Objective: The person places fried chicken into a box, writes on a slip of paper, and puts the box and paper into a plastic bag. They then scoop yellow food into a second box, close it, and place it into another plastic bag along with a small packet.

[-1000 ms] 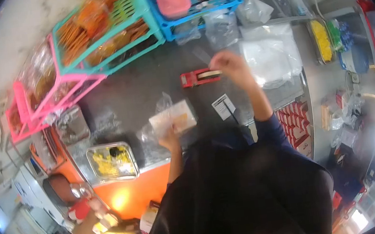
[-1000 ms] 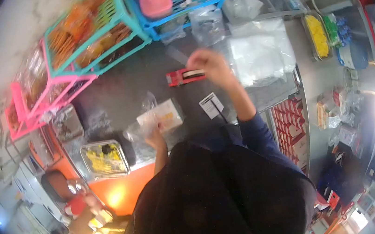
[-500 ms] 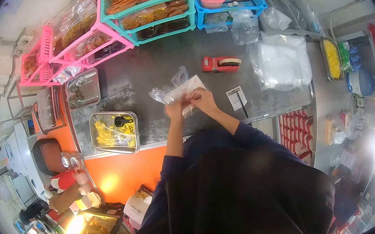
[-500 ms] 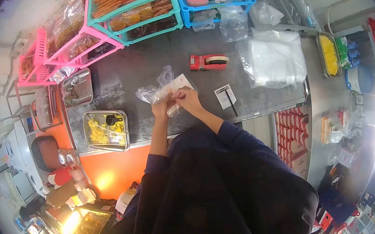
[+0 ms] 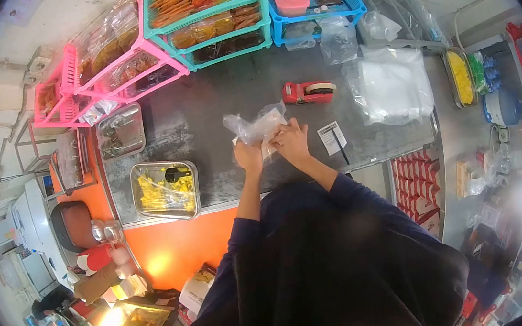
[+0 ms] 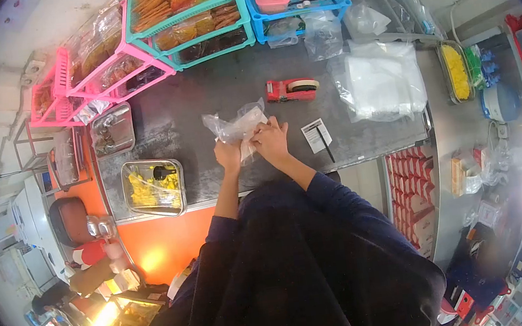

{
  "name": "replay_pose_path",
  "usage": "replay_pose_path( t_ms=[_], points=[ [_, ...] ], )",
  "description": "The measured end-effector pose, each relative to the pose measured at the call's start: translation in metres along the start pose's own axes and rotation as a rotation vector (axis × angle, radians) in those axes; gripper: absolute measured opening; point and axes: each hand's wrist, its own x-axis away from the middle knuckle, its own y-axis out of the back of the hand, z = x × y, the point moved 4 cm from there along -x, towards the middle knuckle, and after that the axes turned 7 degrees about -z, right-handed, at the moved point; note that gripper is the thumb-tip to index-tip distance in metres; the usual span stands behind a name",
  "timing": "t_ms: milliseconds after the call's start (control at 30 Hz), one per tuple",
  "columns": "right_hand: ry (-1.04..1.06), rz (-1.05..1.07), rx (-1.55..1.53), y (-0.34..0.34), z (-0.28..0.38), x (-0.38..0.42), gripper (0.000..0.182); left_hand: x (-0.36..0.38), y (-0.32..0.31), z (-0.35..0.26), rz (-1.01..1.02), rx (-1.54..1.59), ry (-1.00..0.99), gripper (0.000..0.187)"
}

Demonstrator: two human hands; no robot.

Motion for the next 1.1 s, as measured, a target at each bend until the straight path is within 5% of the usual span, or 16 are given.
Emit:
replay_pose_path(
  t_ms=[200,267,333,467,600,667,700,767,867,900,967,1100],
  points=[
    [-0.323,-0.026,0.000,-0.035,0.005,0.008,0.012,-0.003,-0.002,-0.004,-0.017,0.120,-0.103,0.039],
    [-0.379,-0.073,0.062,-0.043,0.002,0.013,0.016,0.012,0.013,-0.025,-0.318,-0.049,-0.541,0.030],
    [-0.340,-0.212,-0.234,-0.040,0.010,0.022,0.027,0.015,-0.011,0.015,-0.274,0.175,-0.414,0.028],
    [-0.287,-0.194,-0.072,-0.084,-0.011,0.041,0.038,0.042,0.003,0.008,-0.015,0.495,-0.133,0.027],
    [-0.158,-0.173,-0.362,-0.079,-0.018,0.033,0.035,0.034,-0.013,0.035,0.066,0.428,-0.207,0.030],
    [-0.040,-0.105,-0.438,-0.056,-0.018,0.022,0.032,0.030,-0.014,0.032,0.148,0.743,0.075,0.036],
    [-0.055,0.023,-0.534,-0.048,-0.020,0.015,0.034,0.026,-0.015,0.042,0.151,0.743,0.075,0.036],
    [-0.069,0.158,-0.625,-0.036,-0.025,0.001,0.037,0.023,-0.023,0.057,0.296,0.652,-0.250,0.047],
    [-0.409,0.198,-1.163,-0.041,-0.039,-0.010,0.049,0.029,-0.015,0.043,0.376,0.997,-0.139,0.046],
    [-0.414,0.199,-1.158,-0.042,-0.034,-0.013,0.049,0.030,-0.016,0.048,0.379,0.999,-0.133,0.046],
    [-0.769,0.196,-1.254,-0.046,-0.028,-0.017,0.051,0.031,-0.023,0.061,0.418,0.875,-0.063,0.047],
    [-0.733,0.145,-1.011,-0.043,-0.024,-0.020,0.051,0.033,-0.023,0.065,0.349,0.794,-0.070,0.051]
  ],
)
